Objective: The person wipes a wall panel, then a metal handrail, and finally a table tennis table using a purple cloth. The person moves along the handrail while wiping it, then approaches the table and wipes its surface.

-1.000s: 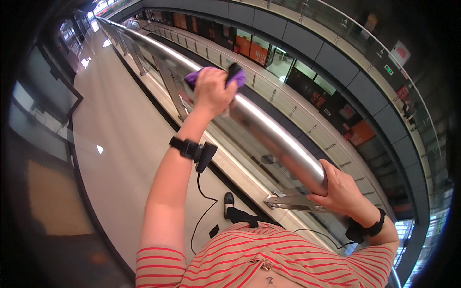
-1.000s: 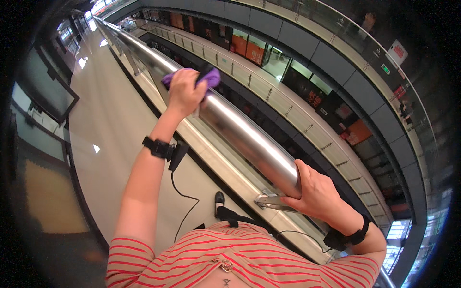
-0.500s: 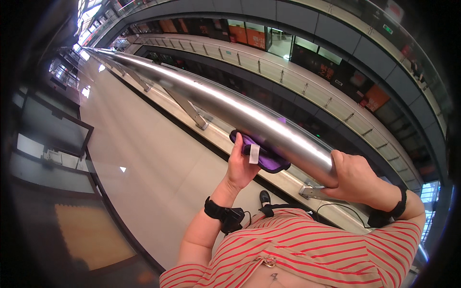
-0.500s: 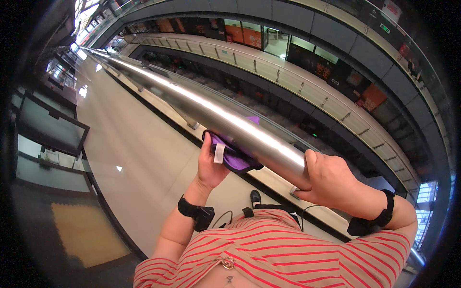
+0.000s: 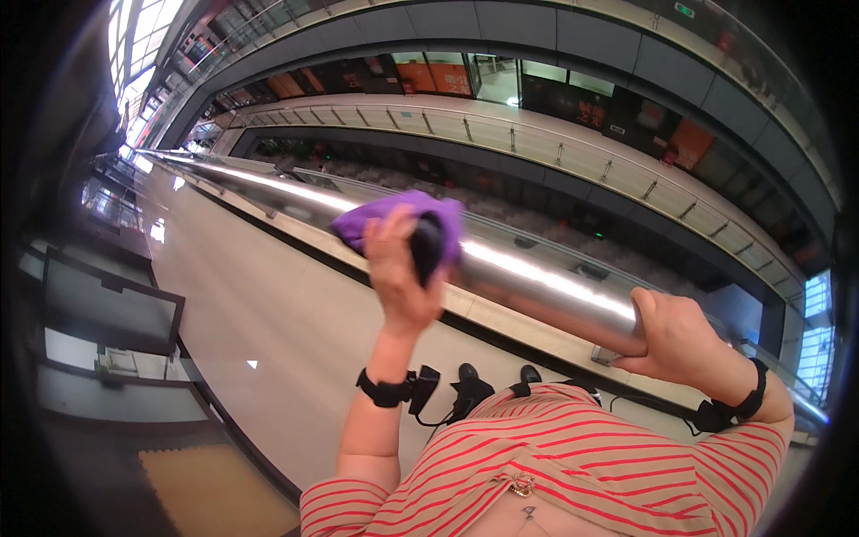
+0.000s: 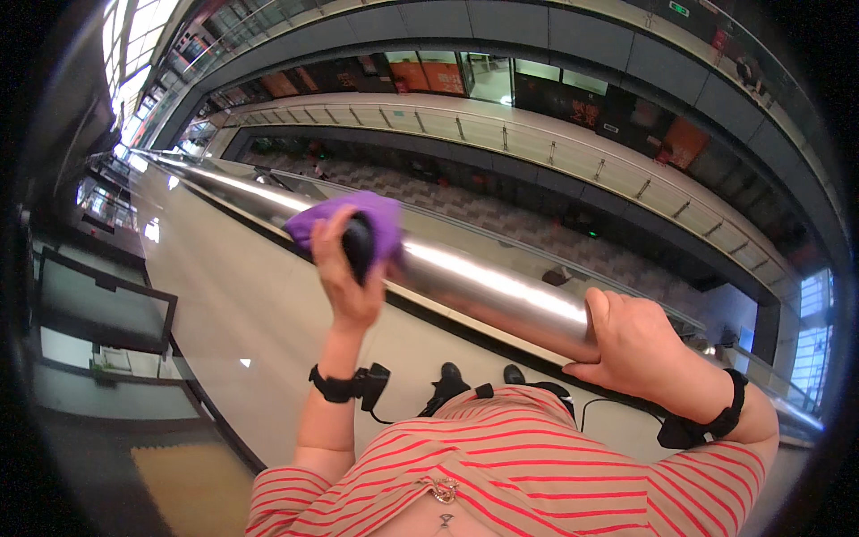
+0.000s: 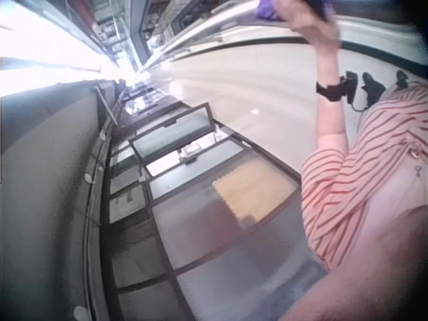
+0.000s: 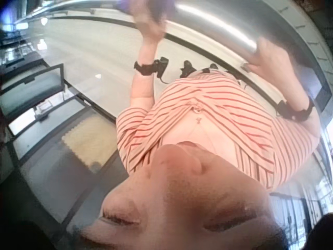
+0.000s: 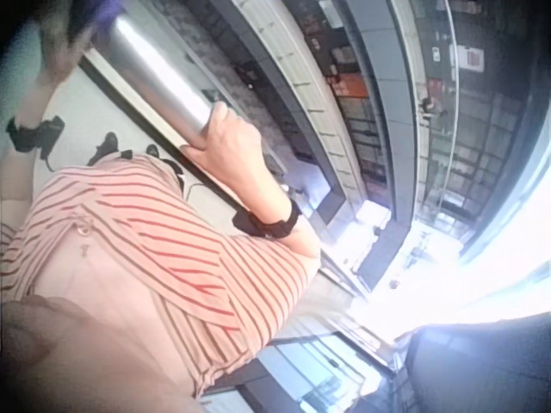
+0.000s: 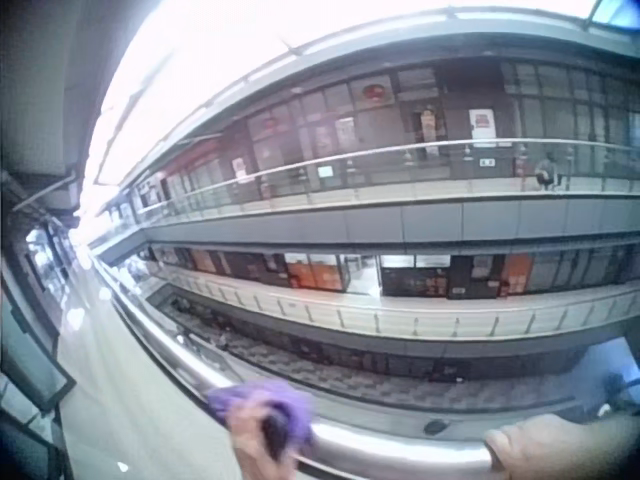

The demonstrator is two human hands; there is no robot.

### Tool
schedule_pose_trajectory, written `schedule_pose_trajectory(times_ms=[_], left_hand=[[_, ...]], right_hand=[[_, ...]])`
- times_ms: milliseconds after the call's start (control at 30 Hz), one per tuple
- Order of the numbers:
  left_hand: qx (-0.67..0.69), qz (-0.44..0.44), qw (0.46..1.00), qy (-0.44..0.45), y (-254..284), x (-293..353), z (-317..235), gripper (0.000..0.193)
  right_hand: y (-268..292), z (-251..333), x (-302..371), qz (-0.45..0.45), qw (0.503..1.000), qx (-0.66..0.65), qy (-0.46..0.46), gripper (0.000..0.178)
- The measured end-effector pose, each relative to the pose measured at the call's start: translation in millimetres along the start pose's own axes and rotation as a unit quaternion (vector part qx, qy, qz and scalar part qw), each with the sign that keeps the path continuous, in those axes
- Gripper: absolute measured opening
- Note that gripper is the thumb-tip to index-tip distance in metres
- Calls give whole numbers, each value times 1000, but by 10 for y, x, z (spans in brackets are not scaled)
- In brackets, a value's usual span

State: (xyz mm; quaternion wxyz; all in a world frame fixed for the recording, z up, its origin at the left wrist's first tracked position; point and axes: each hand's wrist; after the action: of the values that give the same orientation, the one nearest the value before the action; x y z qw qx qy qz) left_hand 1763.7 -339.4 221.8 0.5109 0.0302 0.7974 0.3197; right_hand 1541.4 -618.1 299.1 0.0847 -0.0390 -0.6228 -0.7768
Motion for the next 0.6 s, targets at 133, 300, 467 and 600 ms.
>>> schedule_pose_trajectory(times_ms=[133, 300, 467, 600], left_hand=[[90, 162, 973, -140, 54, -313, 96, 43], [-7, 170, 983, -65, 202, -697, 1143, 29], [-75, 130, 987, 50, 451, -899, 1869, 29], [-32, 120, 992, -32, 283, -688, 1356, 32]], right_hand=[[25, 315, -398, -11, 1000, -16, -21, 74], [55, 588, -850, -60, 997, -9, 39, 86], [36, 619, -1052, -23, 998, -59, -2, 87], [61, 558, -1059, -43, 997, -64, 15, 86]])
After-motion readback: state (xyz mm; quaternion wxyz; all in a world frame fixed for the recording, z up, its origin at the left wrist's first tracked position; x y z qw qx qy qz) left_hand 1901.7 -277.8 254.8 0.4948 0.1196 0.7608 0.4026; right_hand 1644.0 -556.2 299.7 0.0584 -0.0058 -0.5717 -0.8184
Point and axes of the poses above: each hand's wrist, its own x-axis away from the middle knuckle, its own y-axis out of the back of the hand, z = x × y, and after that the axes turned 1 degree about z, right-handed
